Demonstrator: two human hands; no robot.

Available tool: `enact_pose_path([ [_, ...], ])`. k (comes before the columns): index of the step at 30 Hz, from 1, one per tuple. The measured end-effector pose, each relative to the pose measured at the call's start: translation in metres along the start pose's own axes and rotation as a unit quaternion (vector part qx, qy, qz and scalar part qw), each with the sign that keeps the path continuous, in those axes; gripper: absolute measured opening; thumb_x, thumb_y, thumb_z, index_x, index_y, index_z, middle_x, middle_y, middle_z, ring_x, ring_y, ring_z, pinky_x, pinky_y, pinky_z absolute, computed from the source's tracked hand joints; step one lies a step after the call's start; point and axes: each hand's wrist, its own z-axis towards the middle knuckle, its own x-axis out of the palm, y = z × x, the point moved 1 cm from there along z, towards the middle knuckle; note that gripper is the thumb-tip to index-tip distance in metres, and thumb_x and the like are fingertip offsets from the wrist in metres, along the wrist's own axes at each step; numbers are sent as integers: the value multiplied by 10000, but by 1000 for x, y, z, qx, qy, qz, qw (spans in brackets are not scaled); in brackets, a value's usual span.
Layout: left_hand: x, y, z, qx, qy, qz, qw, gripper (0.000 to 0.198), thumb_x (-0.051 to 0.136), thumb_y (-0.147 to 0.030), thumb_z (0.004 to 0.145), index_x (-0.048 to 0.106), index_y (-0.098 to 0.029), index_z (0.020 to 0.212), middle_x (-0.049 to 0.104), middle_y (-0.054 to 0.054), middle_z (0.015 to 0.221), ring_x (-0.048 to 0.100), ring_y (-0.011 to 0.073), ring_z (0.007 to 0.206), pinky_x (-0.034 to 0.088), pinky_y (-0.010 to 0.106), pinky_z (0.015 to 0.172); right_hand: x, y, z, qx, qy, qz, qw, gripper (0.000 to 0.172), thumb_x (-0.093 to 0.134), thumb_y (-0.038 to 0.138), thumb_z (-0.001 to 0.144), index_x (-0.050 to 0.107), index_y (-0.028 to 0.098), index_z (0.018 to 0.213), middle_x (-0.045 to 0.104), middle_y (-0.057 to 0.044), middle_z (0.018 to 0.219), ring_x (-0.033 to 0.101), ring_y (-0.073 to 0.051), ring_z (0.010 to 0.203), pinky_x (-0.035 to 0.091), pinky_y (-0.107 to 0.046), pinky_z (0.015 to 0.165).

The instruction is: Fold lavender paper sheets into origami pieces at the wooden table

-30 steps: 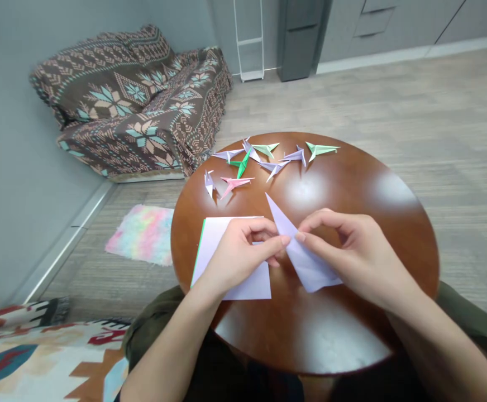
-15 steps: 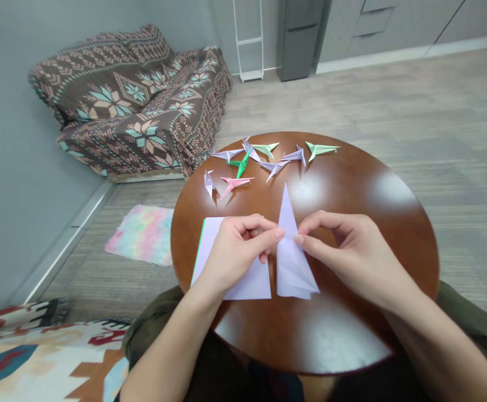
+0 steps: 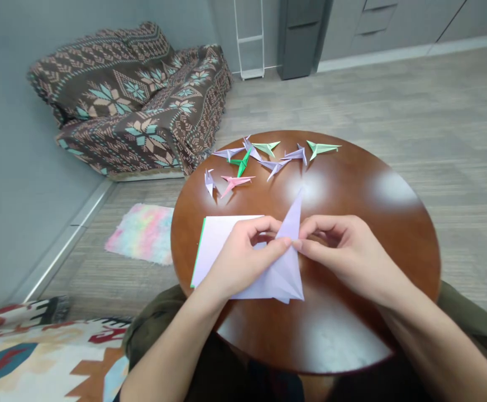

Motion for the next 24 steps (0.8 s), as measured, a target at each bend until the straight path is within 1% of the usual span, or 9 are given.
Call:
enact_pose_path([
  [3,0,2,0,-17,-9,-15,1000,167,740,-250,848,663,-148,741,625,-17,720,549,102,674,436,225,667,0,0,1,5,-12,1,1000,116,743,226,853,702,173,757,666,17,726,561,-134,701,422,-253,669],
  [6,-3,2,0,-37,-13,-16,999,180,743,-271,844,667,-144,741,628,-15,703,540,98,636,419,220,615,1,0,2,15,-5,7,1000,123,742,237,852,695,177,756,659,22,704,560,-130,671,427,-252,649],
  [10,-5,1,-3,-65,25,13,998,158,743,-254,827,674,-139,744,633,-11,706,543,97,634,404,211,590,1,0,3,21,16,33,999,133,752,227,830,681,185,726,719,5,769,633,-161,753,490,-263,736],
  [12,-5,0,-4,-65,41,20,997,146,735,-235,822,668,-139,733,629,-13,701,540,96,639,404,207,594,0,-1,4,22,12,57,998,139,765,218,809,675,191,707,752,0,803,662,-174,789,514,-268,773],
  [14,-4,-1,-4,-65,43,20,997,125,738,-221,805,668,-138,742,629,-13,705,543,98,651,406,205,600,0,-1,3,21,-3,70,997,122,778,211,789,690,196,706,771,-2,805,676,-178,787,527,-267,769],
  [17,-4,-3,-4,-72,46,24,996,111,747,-215,785,674,-137,755,630,-12,711,546,101,660,402,202,596,0,1,2,13,-26,66,997,100,792,201,763,716,200,697,774,-1,773,689,-180,753,533,-264,732],
  [21,-11,-5,-2,-81,51,27,995,144,742,-256,806,679,-139,751,607,-22,676,513,89,608,367,199,555,3,3,2,13,-29,55,998,25,785,199,767,763,208,765,775,-2,776,711,-195,770,543,-280,741],
  [23,-16,-5,-2,-94,59,28,993,172,748,-285,807,678,-138,752,598,-27,666,498,85,580,352,200,538,0,3,3,20,-26,33,999,27,784,221,775,762,206,772,775,-10,780,711,-205,765,545,-293,734],
  [24,-18,-6,-2,-100,63,33,993,183,752,-293,802,675,-137,744,596,-27,662,494,84,571,350,203,533,-4,4,3,24,-23,12,999,56,783,242,782,751,204,755,772,-16,773,708,-210,755,544,-299,723],
])
